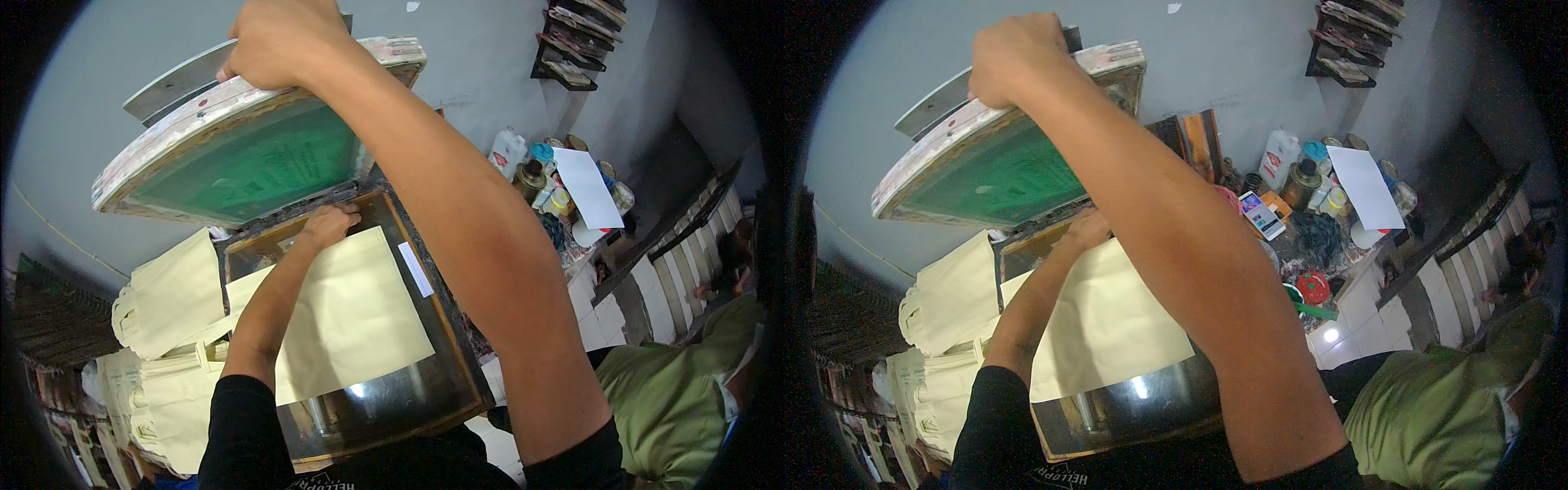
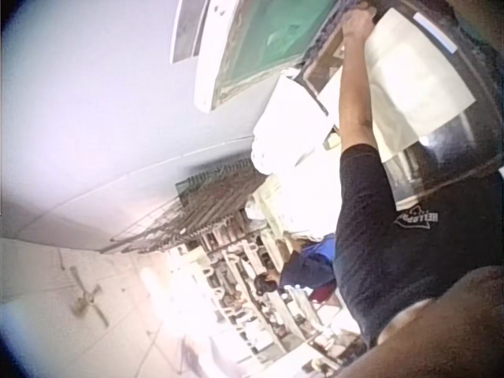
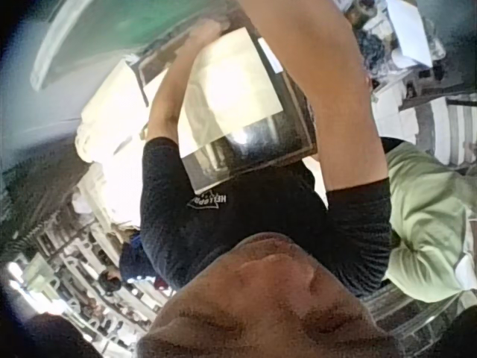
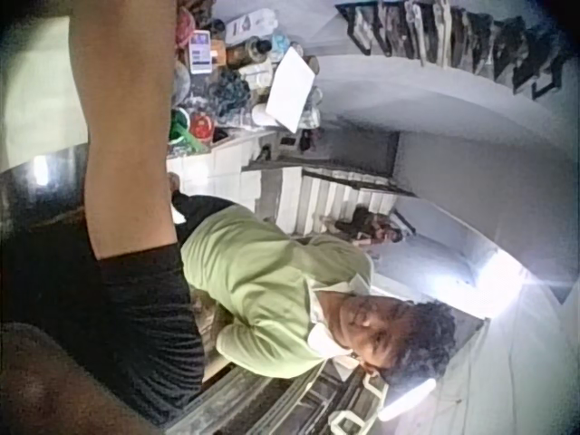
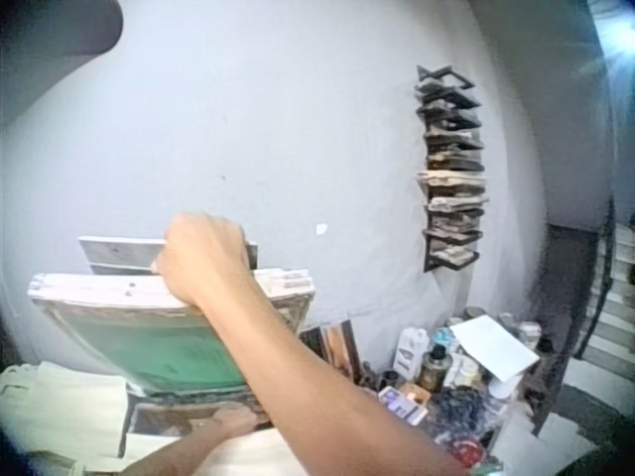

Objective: The person performs screen printing on tote bags by placing a bag on the printing bed, lowering the screen, and using a squeegee to spread green ink across the design, repeating this for multiple bags.

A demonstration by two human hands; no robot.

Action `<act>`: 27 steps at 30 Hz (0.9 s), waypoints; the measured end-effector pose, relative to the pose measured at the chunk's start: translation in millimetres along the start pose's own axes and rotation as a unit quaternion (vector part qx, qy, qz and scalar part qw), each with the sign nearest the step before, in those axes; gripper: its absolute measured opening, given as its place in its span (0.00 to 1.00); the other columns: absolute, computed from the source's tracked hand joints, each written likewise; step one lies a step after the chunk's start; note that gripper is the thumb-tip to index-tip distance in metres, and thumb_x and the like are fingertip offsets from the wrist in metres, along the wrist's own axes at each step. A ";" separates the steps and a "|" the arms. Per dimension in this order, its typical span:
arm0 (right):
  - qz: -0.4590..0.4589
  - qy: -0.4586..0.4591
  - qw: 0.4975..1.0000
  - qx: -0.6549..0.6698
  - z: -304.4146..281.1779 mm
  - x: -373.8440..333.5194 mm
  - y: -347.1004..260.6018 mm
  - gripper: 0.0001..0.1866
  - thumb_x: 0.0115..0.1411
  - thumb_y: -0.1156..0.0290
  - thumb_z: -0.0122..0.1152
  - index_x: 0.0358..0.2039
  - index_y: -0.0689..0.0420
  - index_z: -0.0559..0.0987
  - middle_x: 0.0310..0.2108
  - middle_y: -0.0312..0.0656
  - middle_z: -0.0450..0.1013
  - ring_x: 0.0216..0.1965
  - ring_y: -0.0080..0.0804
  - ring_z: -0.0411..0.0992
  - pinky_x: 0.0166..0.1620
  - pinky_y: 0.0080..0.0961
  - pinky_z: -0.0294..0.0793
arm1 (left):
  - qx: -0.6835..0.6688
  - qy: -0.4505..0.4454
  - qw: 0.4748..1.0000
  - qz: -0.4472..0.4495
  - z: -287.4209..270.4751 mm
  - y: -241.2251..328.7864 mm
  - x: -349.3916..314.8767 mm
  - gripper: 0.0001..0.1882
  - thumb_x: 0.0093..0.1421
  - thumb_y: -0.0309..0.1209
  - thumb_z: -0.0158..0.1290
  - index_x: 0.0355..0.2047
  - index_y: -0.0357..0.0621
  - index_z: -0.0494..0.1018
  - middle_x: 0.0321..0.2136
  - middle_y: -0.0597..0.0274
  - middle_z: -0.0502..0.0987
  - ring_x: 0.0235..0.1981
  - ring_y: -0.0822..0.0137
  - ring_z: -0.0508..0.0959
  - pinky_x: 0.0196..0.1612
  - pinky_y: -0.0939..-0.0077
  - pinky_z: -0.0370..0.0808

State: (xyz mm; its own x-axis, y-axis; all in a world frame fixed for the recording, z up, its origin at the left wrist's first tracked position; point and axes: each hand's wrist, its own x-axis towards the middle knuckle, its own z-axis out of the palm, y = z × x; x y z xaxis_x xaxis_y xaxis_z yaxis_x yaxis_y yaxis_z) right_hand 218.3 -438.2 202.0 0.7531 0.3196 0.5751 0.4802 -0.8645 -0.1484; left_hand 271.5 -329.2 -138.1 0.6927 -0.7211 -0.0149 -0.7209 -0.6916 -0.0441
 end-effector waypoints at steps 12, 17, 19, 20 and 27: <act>-0.033 0.043 0.998 0.013 1.0 -9.0 -1.8 0.19 0.57 0.55 0.65 0.39 0.57 0.87 0.38 0.53 0.82 0.42 0.47 0.82 0.47 0.42 0.80 | 0.067 -0.012 0.997 0.030 8.3 -6.7 -6.5 0.17 0.56 0.25 0.49 0.45 0.44 0.81 0.52 0.62 0.79 0.50 0.60 0.80 0.51 0.63 0.78; -0.037 0.025 0.998 0.051 -7.7 -8.5 4.9 0.16 0.58 0.62 0.63 0.34 0.64 0.86 0.39 0.59 0.81 0.44 0.53 0.80 0.48 0.42 0.78 | 0.010 0.025 0.999 0.021 18.5 -4.6 -14.5 0.19 0.55 0.25 0.52 0.47 0.44 0.81 0.50 0.64 0.80 0.51 0.62 0.78 0.55 0.66 0.75; -0.039 0.030 0.998 0.050 -6.6 -8.5 6.6 0.15 0.58 0.64 0.62 0.34 0.64 0.86 0.39 0.58 0.81 0.44 0.53 0.80 0.48 0.42 0.78 | -0.028 0.105 0.994 0.014 34.2 -2.8 -18.0 0.20 0.54 0.26 0.53 0.48 0.44 0.81 0.51 0.63 0.79 0.56 0.61 0.75 0.61 0.62 0.69; -0.042 0.033 0.997 0.050 -5.8 -8.5 5.9 0.15 0.58 0.64 0.61 0.34 0.64 0.86 0.39 0.58 0.81 0.44 0.53 0.80 0.49 0.42 0.78 | -0.047 0.145 0.988 0.008 38.9 -1.5 -21.3 0.20 0.54 0.26 0.53 0.49 0.43 0.81 0.52 0.63 0.79 0.58 0.61 0.73 0.64 0.59 0.66; -0.048 0.010 0.997 0.063 -13.7 -15.4 0.4 0.19 0.59 0.57 0.65 0.36 0.63 0.86 0.39 0.56 0.81 0.44 0.53 0.80 0.48 0.42 0.78 | -0.142 0.155 0.968 -0.138 46.7 10.5 -19.1 0.29 0.66 0.43 0.52 0.65 0.47 0.69 0.62 0.52 0.70 0.66 0.50 0.62 0.70 0.44 0.49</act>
State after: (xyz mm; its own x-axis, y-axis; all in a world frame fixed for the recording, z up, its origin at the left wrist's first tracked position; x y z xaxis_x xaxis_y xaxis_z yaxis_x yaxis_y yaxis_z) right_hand 200.7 -448.7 204.1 0.6919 0.3904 0.6073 0.6039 -0.7739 -0.1905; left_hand 251.7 -320.7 -184.9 0.8522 -0.4538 0.2605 -0.5159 -0.8120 0.2730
